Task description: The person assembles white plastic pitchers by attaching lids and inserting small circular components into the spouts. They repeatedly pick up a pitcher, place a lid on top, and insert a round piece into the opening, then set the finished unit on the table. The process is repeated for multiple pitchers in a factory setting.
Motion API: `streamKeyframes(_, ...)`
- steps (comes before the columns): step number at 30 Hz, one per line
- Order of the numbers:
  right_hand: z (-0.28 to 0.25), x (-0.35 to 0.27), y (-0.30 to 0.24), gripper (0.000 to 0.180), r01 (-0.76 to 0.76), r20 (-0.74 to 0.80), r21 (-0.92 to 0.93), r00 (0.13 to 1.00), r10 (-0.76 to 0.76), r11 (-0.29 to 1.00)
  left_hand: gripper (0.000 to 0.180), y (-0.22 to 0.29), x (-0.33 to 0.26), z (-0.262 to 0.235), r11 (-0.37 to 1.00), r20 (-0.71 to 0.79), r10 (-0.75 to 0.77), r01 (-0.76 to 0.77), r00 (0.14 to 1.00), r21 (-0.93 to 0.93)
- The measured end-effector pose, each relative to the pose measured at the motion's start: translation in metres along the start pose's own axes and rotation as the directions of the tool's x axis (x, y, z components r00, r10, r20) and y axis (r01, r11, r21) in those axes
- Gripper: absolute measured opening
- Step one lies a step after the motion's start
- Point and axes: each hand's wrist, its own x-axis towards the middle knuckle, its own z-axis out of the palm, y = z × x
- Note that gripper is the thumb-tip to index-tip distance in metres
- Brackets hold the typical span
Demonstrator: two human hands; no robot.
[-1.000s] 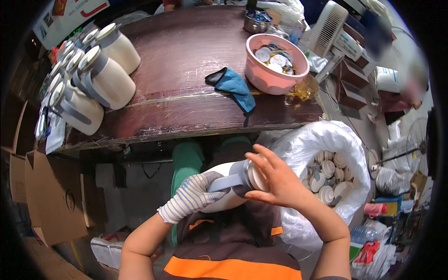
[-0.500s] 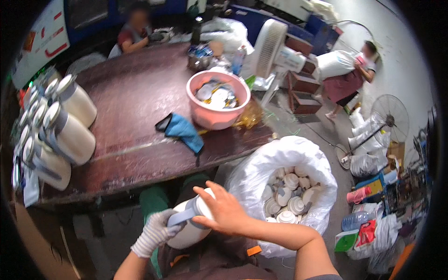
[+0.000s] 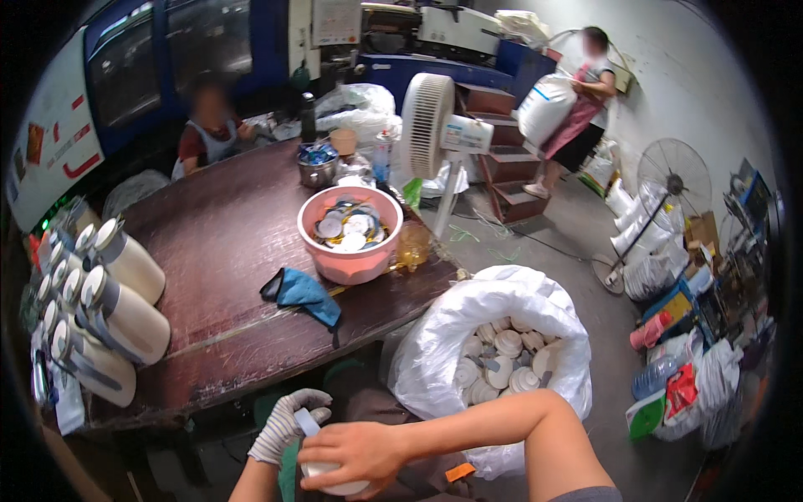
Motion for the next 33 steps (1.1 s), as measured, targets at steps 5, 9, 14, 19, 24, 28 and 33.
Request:
streamKeyframes(5, 0.013, -0.004, -0.005, 0.059, -0.006, -0.052, -0.115, 0.999, 0.000, 0.993, 0.014, 0.003, 0.000, 0.015, 0.989, -0.071, -0.113, 0.105, 0.991, -0.101)
streamKeyframes(9, 0.015, -0.027, 0.002, 0.060, -0.527, -0.217, -0.125, 0.841, 0.496, 0.840, 0.015, -0.011, -0.014, -0.011, 0.980, -0.209, 0.010, 0.032, 0.978, 0.195)
streamKeyframes(14, 0.019, -0.053, 0.036, 0.059, -0.831, -0.234, -0.060, 0.550, 0.801, 0.553, 0.027, 0.010, -0.057, 0.023, 0.977, -0.227, -0.040, 0.086, 0.973, 0.197)
streamKeyframes(19, 0.020, -0.058, 0.026, 0.058, -0.706, -0.281, -0.096, 0.696, 0.661, 0.702, 0.029, -0.002, -0.054, 0.011, 0.983, -0.191, -0.035, 0.068, 0.981, 0.171)
streamKeyframes(24, 0.025, -0.046, 0.039, 0.055, -0.857, -0.327, -0.101, 0.509, 0.797, 0.506, 0.049, 0.018, -0.060, 0.042, 0.997, -0.144, -0.072, 0.077, 0.987, 0.031)
streamKeyframes(28, 0.026, -0.048, 0.052, 0.055, -0.897, -0.256, -0.027, 0.432, 0.865, 0.440, 0.058, 0.036, -0.071, 0.068, 0.984, -0.105, 0.126, -0.112, 0.986, 0.137)
streamKeyframes(33, 0.004, -0.036, 0.023, 0.059, -0.561, -0.076, -0.040, 0.827, 0.557, 0.827, 0.057, -0.014, -0.040, 0.006, 0.973, -0.320, 0.202, -0.153, 0.926, 0.173)
